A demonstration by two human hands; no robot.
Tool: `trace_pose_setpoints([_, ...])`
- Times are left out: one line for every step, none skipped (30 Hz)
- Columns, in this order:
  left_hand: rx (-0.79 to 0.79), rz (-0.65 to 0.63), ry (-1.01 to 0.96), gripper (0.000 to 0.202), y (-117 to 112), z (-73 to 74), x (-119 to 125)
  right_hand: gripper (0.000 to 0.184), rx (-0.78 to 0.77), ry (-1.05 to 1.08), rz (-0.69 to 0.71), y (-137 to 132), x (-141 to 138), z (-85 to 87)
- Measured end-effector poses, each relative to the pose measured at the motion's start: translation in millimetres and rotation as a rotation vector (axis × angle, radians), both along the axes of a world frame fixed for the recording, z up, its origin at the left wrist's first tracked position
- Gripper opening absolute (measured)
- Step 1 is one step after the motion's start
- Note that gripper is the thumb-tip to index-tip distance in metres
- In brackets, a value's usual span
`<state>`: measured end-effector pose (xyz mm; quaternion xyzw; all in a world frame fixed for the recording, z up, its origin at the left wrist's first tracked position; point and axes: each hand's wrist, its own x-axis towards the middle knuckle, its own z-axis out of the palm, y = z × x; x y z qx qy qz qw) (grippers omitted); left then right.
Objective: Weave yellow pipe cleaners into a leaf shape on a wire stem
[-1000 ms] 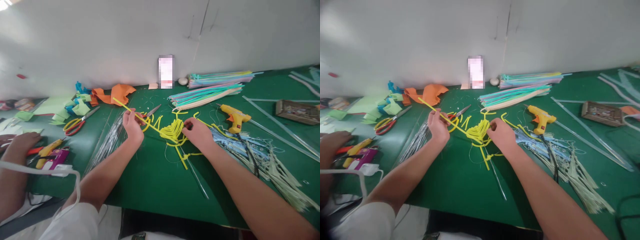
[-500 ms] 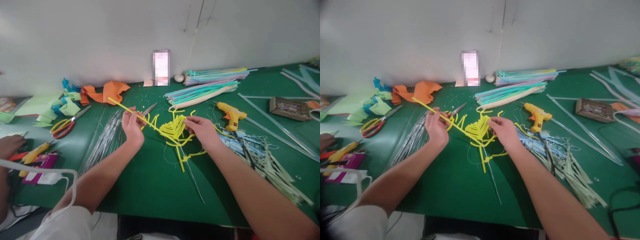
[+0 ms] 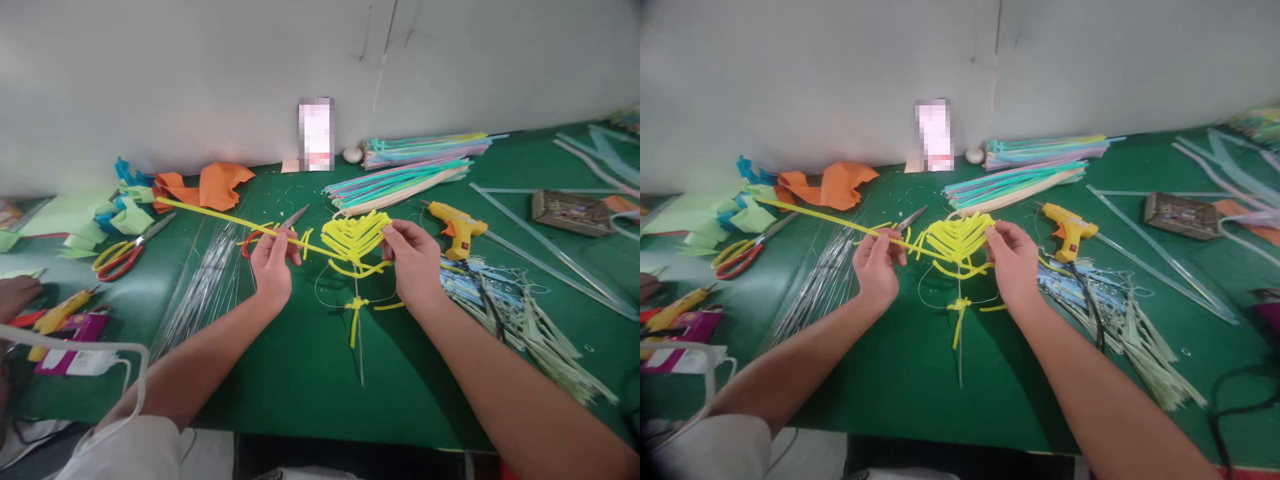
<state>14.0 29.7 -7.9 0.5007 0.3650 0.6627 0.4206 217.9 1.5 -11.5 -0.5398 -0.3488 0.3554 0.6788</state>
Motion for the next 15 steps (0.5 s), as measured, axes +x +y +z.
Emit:
trace_pose_setpoints([0.002, -0.002, 0.006, 0.019, 0, 0.0, 0, 0.022, 0.021, 0.005, -0.013, 0, 0, -0.9])
trace_pose_setpoints([-0.002, -0.009, 0.013, 0.018, 0, 0.0, 0, 0.021, 0.041, 0.013, -0.023, 1, 0, -1.5])
trace_pose_setpoints([-0.012, -0.021, 0.022, 0.016, -1, 0.2, 1, 0.021, 0.057, 0.02, -0.03, 1, 0, -2.0])
trace_pose_setpoints([-0.026, -0.037, 0.032, 0.014, -2, 0.5, 1, 0.02, 0.068, 0.023, -0.036, 1, 0, -2.1])
trace_pose_setpoints([-0.046, -0.058, 0.046, 0.013, -3, 0.9, 3, 0.02, 0.076, 0.024, -0.042, 1, 0, -2.0])
trace_pose_setpoints([-0.069, -0.082, 0.062, 0.012, -5, 1.5, 4, 0.02, 0.081, 0.023, -0.047, 1, -1, -1.7])
trace_pose_setpoints([-0.093, -0.109, 0.079, 0.011, -7, 2.2, 5, 0.02, 0.084, 0.023, -0.053, 0, -1, -1.3])
trace_pose_setpoints([-0.116, -0.143, 0.099, 0.011, -9, 2.9, 7, 0.02, 0.086, 0.025, -0.057, 0, -1, -0.8])
trace_pose_setpoints([-0.139, -0.18, 0.116, 0.011, -11, 3.7, 8, 0.02, 0.088, 0.029, -0.059, 0, -1, -0.3])
trace_pose_setpoints([-0.165, -0.221, 0.127, 0.011, -13, 4.4, 10, 0.019, 0.092, 0.037, -0.058, 0, -2, 0.1])
trace_pose_setpoints([-0.193, -0.264, 0.13, 0.011, -14, 5.1, 12, 0.019, 0.098, 0.045, -0.054, -1, -2, 0.5])
trace_pose_setpoints([-0.226, -0.311, 0.123, 0.012, -16, 5.7, 13, 0.019, 0.103, 0.051, -0.047, -1, -3, 0.7])
trace_pose_setpoints([-0.263, -0.357, 0.11, 0.013, -17, 6.2, 15, 0.019, 0.108, 0.053, -0.04, -1, -3, 0.9])
trace_pose_setpoints([-0.297, -0.398, 0.092, 0.015, -19, 6.8, 16, 0.019, 0.111, 0.053, -0.034, -1, -4, 0.9])
trace_pose_setpoints([-0.323, -0.431, 0.075, 0.017, -19, 7.2, 17, 0.018, 0.114, 0.053, -0.028, -1, -4, 0.9])
